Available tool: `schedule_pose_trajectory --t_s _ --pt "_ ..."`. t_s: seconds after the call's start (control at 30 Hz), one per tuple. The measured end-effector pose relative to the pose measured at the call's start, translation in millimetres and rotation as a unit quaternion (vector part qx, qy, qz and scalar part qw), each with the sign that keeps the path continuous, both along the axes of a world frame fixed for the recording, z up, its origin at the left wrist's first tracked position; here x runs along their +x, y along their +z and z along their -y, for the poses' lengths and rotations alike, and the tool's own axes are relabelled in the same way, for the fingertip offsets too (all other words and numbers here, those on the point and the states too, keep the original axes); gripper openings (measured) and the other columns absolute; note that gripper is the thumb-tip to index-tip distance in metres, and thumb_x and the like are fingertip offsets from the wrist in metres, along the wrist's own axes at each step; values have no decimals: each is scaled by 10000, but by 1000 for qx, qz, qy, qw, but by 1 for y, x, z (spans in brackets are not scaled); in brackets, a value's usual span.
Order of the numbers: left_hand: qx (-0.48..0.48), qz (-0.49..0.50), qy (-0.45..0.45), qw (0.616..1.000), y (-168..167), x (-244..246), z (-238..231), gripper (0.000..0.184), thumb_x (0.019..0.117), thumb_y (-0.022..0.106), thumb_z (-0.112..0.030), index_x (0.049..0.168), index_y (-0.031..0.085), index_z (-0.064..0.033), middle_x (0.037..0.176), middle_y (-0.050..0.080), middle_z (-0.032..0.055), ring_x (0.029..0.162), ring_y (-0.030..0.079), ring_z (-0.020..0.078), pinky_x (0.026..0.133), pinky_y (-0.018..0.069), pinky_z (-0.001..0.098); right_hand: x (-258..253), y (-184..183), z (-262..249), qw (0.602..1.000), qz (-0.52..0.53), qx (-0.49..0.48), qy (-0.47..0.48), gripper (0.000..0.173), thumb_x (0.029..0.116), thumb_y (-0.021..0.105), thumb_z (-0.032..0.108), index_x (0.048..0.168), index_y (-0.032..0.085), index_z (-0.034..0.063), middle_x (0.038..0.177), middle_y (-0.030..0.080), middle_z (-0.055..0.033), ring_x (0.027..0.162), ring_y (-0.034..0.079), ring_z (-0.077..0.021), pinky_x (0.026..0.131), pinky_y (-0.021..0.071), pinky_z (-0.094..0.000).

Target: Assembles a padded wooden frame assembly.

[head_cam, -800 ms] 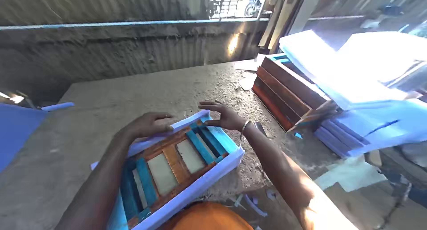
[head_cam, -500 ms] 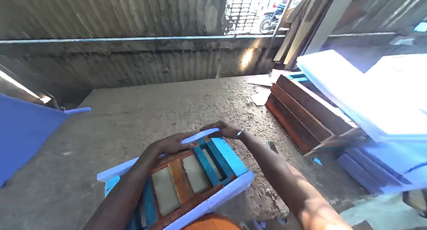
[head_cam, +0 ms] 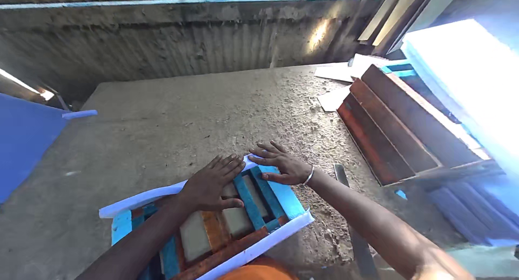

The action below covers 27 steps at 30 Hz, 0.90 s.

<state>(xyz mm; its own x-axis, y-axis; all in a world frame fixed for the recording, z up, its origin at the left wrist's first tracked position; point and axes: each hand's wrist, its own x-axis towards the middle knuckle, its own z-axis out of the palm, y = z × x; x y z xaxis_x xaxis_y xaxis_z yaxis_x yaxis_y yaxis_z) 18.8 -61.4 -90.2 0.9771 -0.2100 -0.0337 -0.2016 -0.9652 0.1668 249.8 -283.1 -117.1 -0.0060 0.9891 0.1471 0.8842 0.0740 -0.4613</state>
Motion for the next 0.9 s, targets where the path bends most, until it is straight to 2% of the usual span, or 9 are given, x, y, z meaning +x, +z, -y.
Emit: schedule_pose_trajectory --t_s 0.1,0.2,0.3,0.4,0.47,0.53,0.63,0.8,0.9 --pt "4 -2 8 1000 1 0 3 1062 845 291 -919 1639 274 -213 1704 238 -32 1584 143 160 1296 118 503 -1 4 1 1000 22 -9 -4 597 1023 348 646 1557 439 393 1657 337 118 1572 204 -203 1250 127 -627" --pt "9 -1 22 1000 2 -2 6 1075 834 295 -928 1635 289 -211 1701 249 -33 1583 148 159 1295 118 506 -9 16 3 995 93 -17 -18 555 1043 331 604 1539 469 394 1660 339 95 1570 211 -218 1260 149 -592" --pt "16 6 29 999 3 -3 11 1094 828 289 -935 1632 296 -195 1702 247 -31 1585 136 155 1299 113 487 -21 31 10 987 157 -26 -16 527 1072 330 534 1518 518 327 1618 419 84 1545 278 -202 1261 205 -516" --pt "20 -2 33 999 5 -4 13 1098 831 281 -934 1636 281 -187 1710 221 -28 1588 116 157 1302 104 478 -34 38 14 984 168 -43 -28 522 1073 373 480 1505 540 238 1602 446 54 1520 332 -173 1261 251 -432" --pt "13 12 33 999 1 -5 13 1094 832 274 -934 1632 293 -188 1705 238 -18 1585 142 170 1296 132 487 -48 43 15 984 155 -66 -57 563 1042 427 494 1515 519 203 1588 455 -18 1509 348 -198 1256 264 -442" --pt "5 16 39 999 -1 -5 12 1099 824 278 -940 1634 289 -196 1704 241 -15 1582 160 171 1291 154 488 -63 47 15 981 146 -71 -101 624 1004 470 551 1506 528 185 1530 501 -78 1466 410 -223 1231 312 -460" --pt "-7 1 67 998 1 -6 18 1106 813 281 -949 1637 278 -210 1708 226 -28 1580 158 155 1284 188 463 -78 45 14 975 148 -72 -149 770 971 415 703 1492 540 150 1504 538 -84 1446 445 -226 1218 333 -468" --pt "-22 3 80 997 1 -5 19 1035 849 255 -921 1621 326 -236 1691 275 -41 1570 197 145 1281 209 445 -93 44 12 963 157 -106 -190 803 988 329 722 1516 511 146 1548 504 -65 1488 389 -227 1245 282 -457" --pt "-26 -13 93 995 4 -3 19 993 868 235 -904 1621 321 -262 1698 250 -61 1571 188 138 1279 208 440 -96 46 5 955 158 -138 -208 819 980 319 738 1531 490 156 1560 487 -49 1502 360 -216 1254 254 -450"
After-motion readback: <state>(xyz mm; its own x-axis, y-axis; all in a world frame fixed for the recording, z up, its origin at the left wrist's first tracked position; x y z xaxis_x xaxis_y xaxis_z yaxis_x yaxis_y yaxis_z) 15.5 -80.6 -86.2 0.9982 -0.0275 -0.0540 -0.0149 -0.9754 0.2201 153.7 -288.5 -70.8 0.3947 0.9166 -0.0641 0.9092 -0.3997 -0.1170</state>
